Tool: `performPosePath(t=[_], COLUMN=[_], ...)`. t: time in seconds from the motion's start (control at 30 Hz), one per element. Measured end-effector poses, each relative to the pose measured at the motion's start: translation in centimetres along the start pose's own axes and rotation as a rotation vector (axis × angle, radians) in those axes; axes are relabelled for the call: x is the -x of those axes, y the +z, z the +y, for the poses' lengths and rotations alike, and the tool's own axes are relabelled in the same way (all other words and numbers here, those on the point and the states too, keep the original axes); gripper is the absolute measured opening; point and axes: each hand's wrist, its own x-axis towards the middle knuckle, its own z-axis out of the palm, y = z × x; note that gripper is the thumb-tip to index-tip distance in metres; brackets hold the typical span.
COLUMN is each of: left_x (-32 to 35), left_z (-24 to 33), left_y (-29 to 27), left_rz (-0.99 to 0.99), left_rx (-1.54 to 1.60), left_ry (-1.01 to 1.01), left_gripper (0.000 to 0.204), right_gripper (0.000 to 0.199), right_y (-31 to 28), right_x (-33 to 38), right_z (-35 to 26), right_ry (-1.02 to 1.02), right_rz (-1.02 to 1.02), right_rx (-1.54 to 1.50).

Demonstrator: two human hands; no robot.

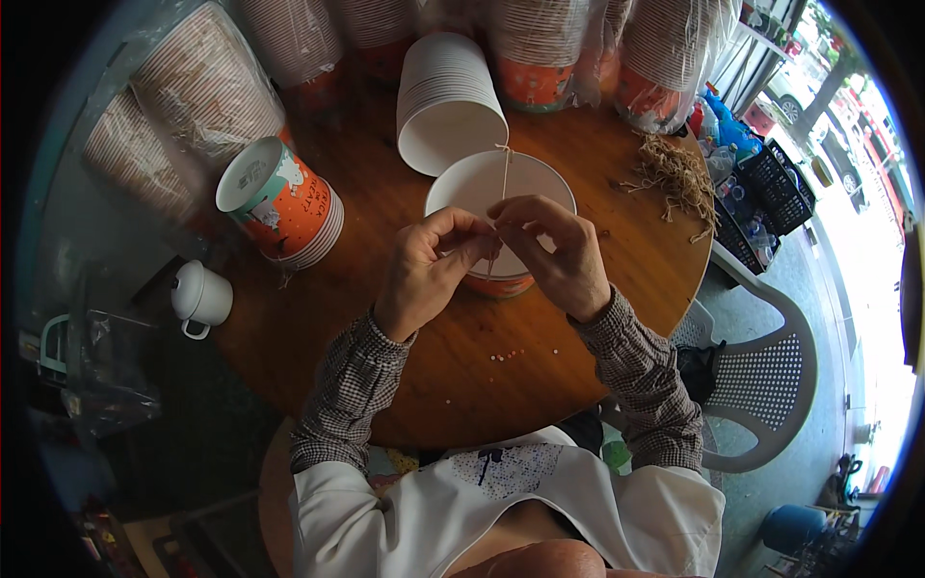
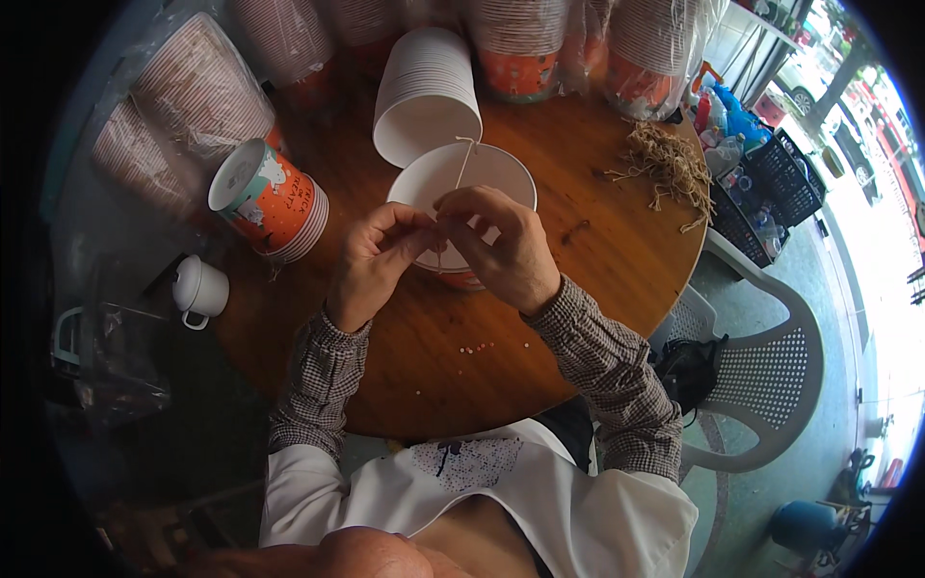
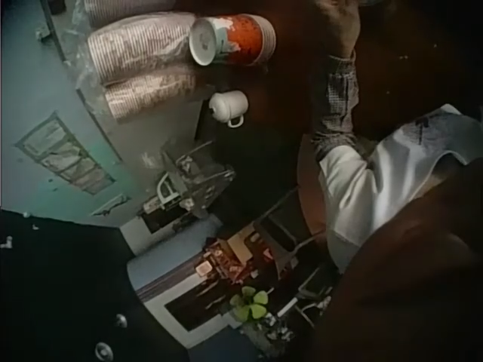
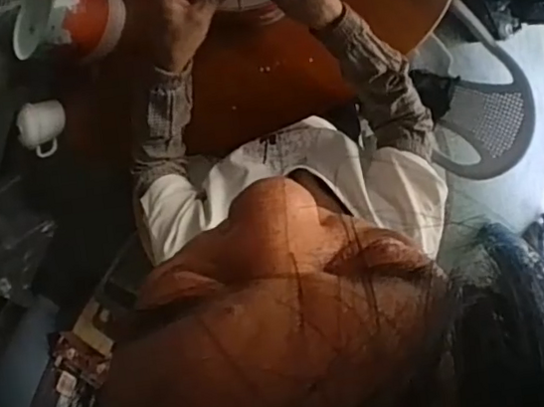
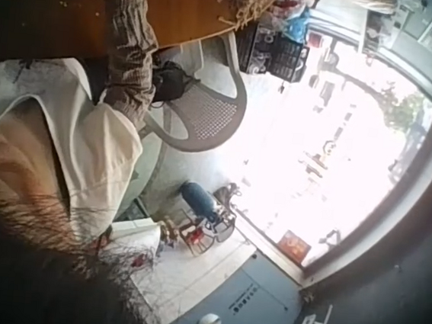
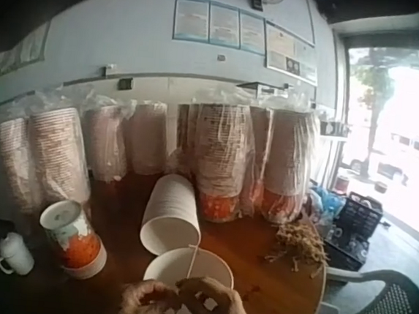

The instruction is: Attaching string handles to paper buckets for packaging.

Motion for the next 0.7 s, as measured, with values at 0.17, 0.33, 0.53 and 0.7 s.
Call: performPosePath(t=[0.17,0.33,0.53,0.7], left_x=[-0.17,-0.13,-0.17,-0.49], left_z=[-0.16,0.25,0.17,0.18], left_y=[-0.34,-0.46,0.08,0.33], left_rz=[-0.019,-0.012,0.035,-0.013], left_rx=[0.038,-0.118,-0.303,-0.547], left_ry=[-0.054,-0.030,0.093,0.306], left_gripper=[0.009,0.011,0.009,0.010], right_gripper=[0.007,0.010,0.005,0.005], right_y=[-0.22,-0.91,-0.72,-0.39], right_x=[0.11,0.33,0.30,0.25], right_z=[-0.25,-0.49,-0.22,0.00], right_ry=[0.071,0.042,-0.007,-0.044], right_rz=[-0.042,-0.056,-0.017,0.116], right_rx=[-0.009,0.118,0.157,0.237])
